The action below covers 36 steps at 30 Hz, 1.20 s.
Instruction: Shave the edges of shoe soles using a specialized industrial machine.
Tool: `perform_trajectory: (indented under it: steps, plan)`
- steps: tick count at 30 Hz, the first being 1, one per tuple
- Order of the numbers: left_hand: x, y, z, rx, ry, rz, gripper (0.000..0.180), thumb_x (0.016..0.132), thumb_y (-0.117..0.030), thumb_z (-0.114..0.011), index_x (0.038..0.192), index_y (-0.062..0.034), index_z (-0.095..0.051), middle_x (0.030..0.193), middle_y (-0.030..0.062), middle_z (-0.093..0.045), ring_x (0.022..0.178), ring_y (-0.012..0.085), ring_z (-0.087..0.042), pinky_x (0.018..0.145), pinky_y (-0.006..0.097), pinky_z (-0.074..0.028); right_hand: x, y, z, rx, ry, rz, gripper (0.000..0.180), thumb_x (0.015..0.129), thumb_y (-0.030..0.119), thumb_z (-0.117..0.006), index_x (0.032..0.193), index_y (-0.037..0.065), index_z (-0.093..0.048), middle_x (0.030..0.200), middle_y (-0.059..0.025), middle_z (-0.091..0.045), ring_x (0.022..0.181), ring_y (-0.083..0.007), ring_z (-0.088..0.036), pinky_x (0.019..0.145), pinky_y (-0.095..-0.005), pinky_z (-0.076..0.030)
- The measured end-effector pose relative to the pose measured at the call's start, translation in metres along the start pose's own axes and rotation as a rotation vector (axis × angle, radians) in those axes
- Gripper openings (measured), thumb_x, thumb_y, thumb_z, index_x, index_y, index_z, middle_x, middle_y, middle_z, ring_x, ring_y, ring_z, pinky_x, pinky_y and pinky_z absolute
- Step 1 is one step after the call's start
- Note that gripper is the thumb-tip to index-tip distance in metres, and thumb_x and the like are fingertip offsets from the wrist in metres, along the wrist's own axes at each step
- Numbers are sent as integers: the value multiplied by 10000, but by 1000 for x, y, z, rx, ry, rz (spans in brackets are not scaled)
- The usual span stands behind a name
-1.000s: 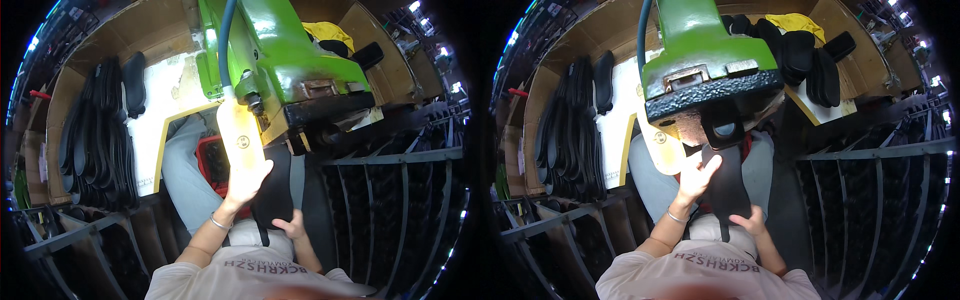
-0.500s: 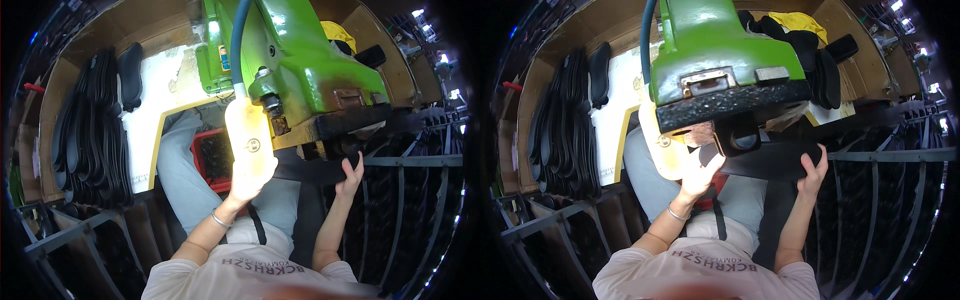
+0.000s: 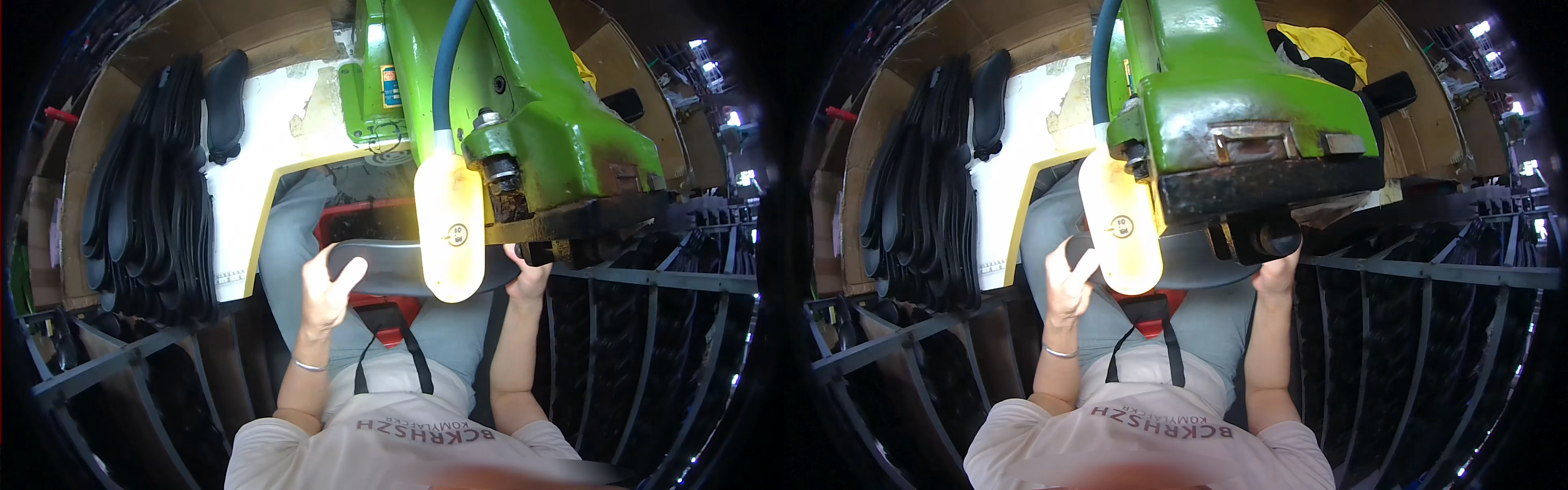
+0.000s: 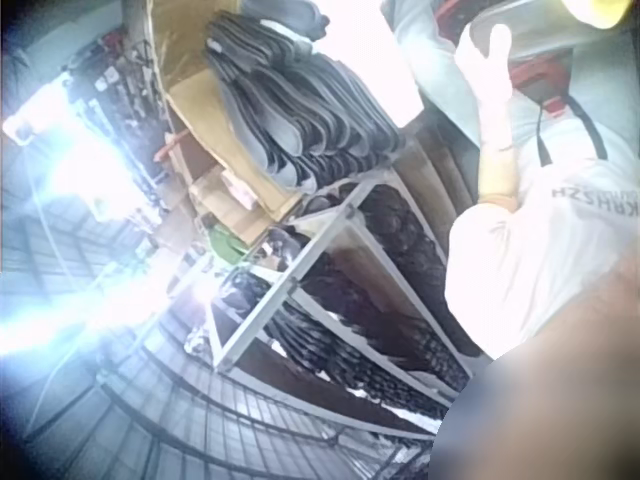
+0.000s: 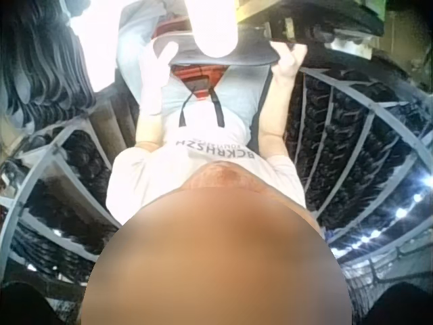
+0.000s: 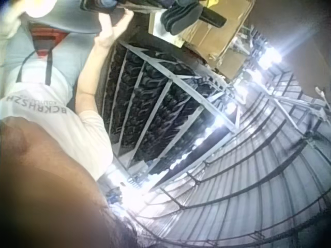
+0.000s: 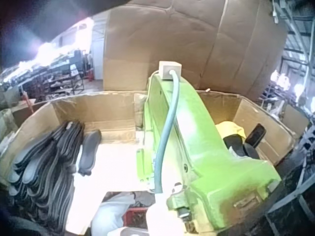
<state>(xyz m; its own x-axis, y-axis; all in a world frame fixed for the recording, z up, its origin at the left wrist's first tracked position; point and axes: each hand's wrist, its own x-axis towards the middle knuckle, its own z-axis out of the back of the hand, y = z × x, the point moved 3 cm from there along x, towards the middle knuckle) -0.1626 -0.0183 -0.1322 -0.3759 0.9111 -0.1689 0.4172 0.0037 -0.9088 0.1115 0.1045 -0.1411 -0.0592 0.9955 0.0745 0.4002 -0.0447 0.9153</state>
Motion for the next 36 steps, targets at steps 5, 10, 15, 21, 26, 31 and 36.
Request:
perform_trajectory:
  steps: [5,10,15,21,26,31,36]
  plan:
    - [-22,10,42,-180,-2,120,191,834,-9,-596,1002,75,-562,899,111,-628,814,162,-608,766,287,-500,-16,-5,-49,-195,218,-90,491,712,-96,-546,1194,-53,-462,1119,-138,-566,1025,-225,-570,867,-331,-477]
    - [-47,29,66,-48,73,209,228,786,-24,-675,974,63,-580,889,96,-632,812,138,-596,755,269,-487,-16,4,-89,-108,208,13,286,679,-72,-691,953,-22,-622,902,-40,-625,811,-138,-588,759,-263,-473]
    - [-22,11,1,414,577,124,316,763,-43,-688,1046,56,-588,944,57,-644,879,111,-566,821,267,-461,-19,0,-89,-254,370,55,525,736,25,-623,1204,-79,-408,1156,-163,-539,1040,-218,-544,907,-313,-426]
    - [14,28,-72,585,418,-263,298,829,-182,-647,1070,-12,-606,948,128,-628,852,218,-586,742,322,-462,-58,-2,-71,-442,116,58,459,772,119,-684,1135,-25,-443,1132,-117,-509,1044,-179,-490,931,-296,-375]
    - [8,24,-92,546,240,-366,110,693,-18,-648,793,25,-631,707,127,-644,614,239,-643,594,293,-508,-190,-46,-9,-153,308,-663,404,782,16,-676,1136,-81,-506,1095,-101,-581,1014,-159,-548,886,-291,-439]
    - [2,46,-88,200,172,-176,87,859,-73,-603,915,-6,-602,811,33,-610,732,108,-560,653,239,-459,-186,9,32,-176,89,-478,351,767,-25,-633,1090,-74,-506,1063,-104,-585,958,-149,-559,843,-275,-447]
    - [2,30,-82,247,214,-263,191,805,-9,-654,982,1,-583,870,40,-618,789,110,-578,716,237,-473,-134,47,62,-384,-130,-224,331,771,50,-602,1064,-68,-502,995,-80,-576,899,-122,-532,811,-244,-418]
